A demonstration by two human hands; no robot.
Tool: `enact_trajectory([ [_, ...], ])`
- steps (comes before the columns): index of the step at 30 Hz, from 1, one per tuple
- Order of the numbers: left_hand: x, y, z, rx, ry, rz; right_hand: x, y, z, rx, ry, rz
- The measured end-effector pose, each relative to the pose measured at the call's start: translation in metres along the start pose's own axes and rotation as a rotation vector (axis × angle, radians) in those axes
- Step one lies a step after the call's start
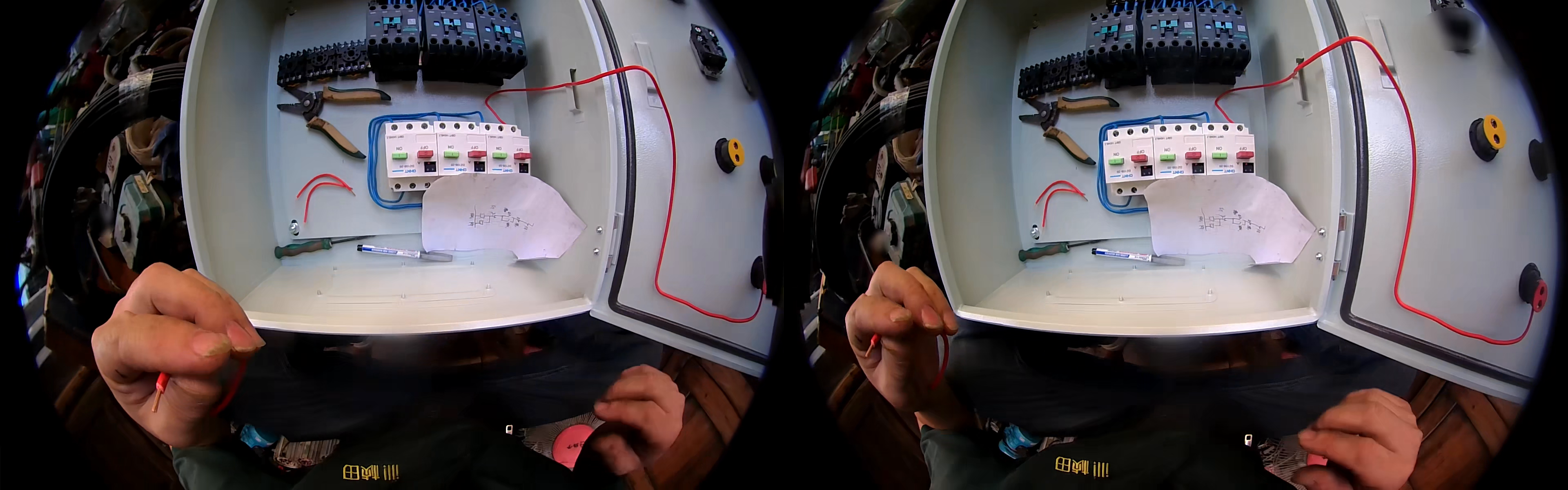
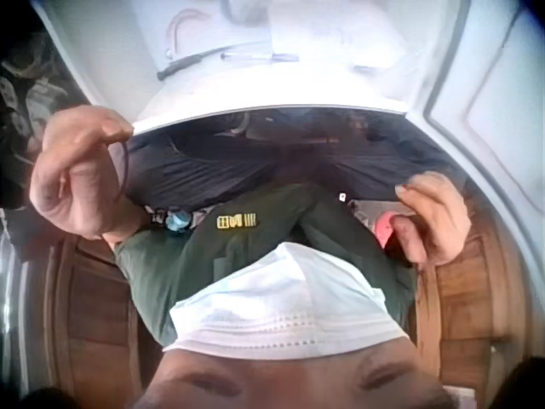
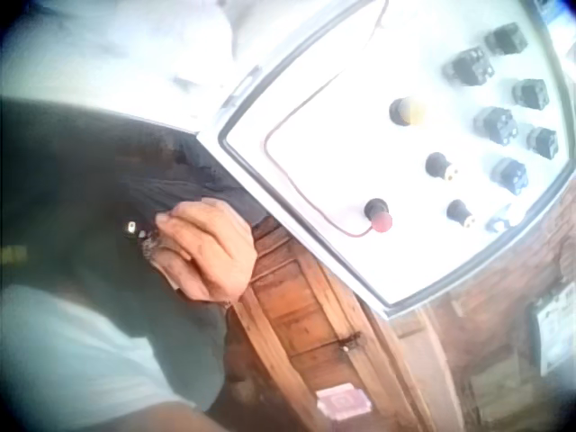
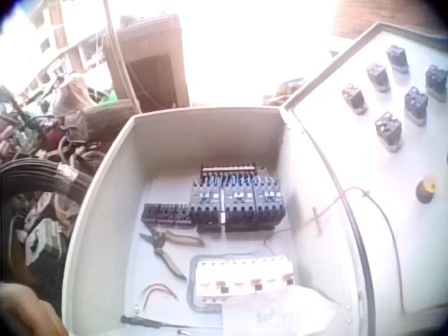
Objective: The person strips red wires with pliers and connects them to terminals inside an open electrical box. They use a screwdriver to tighten connections and route wires through the box.
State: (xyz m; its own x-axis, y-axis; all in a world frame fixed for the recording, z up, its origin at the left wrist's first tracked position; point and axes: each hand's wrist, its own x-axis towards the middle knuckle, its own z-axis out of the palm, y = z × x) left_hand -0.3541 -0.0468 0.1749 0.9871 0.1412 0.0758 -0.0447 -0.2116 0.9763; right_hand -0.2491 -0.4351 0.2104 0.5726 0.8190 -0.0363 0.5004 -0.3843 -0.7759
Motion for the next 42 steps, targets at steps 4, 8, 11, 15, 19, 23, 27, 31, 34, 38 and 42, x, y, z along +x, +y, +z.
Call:
enact_trajectory([
  [4, -0.006, 0.023, -0.012, 0.184, -0.084, -0.085, 0.121, -0.02, 0.049, -0.41, -0.061, 0.086],
  [8, -0.024, 0.033, -0.019, 0.185, -0.09, -0.135, 0.193, 0.01, 0.094, -0.487, -0.495, 0.082],
  [11, -0.034, 0.033, -0.025, 0.204, -0.02, -0.082, 0.232, 0.011, 0.14, -0.48, -0.807, 0.09],
  [15, -0.032, 0.018, -0.023, 0.209, 0.118, 0.022, 0.257, 0.027, 0.224, -0.488, -0.947, -0.308],
  [19, -0.046, 0.021, -0.028, 0.07, 0.25, -0.12, 0.27, 0.026, 0.302, -0.695, -0.933, -0.693],
  [23, -0.04, 0.011, -0.03, 0.14, 0.134, -0.054, 0.266, 0.042, 0.317, -0.655, -0.933, -0.578],
  [27, -0.042, -0.003, -0.04, 0.135, 0.053, 0.032, 0.277, 0.014, 0.271, -0.547, -0.982, -0.397],
  [31, -0.035, 0.002, -0.029, -0.077, 0.125, -0.006, 0.274, -0.008, 0.199, -0.366, -0.753, -0.153],
  [34, -0.023, -0.005, -0.02, -0.229, 0.092, 0.124, 0.256, -0.027, 0.132, -0.329, -0.53, -0.083],
  [38, -0.017, -0.004, -0.013, -0.458, 0.017, 0.153, 0.197, -0.059, 0.046, -0.146, -0.143, -0.071],
  [42, -0.001, 0.018, 0.017, -0.408, 0.007, 0.086, 0.107, -0.074, -0.027, -0.146, 0.226, -0.172],
])
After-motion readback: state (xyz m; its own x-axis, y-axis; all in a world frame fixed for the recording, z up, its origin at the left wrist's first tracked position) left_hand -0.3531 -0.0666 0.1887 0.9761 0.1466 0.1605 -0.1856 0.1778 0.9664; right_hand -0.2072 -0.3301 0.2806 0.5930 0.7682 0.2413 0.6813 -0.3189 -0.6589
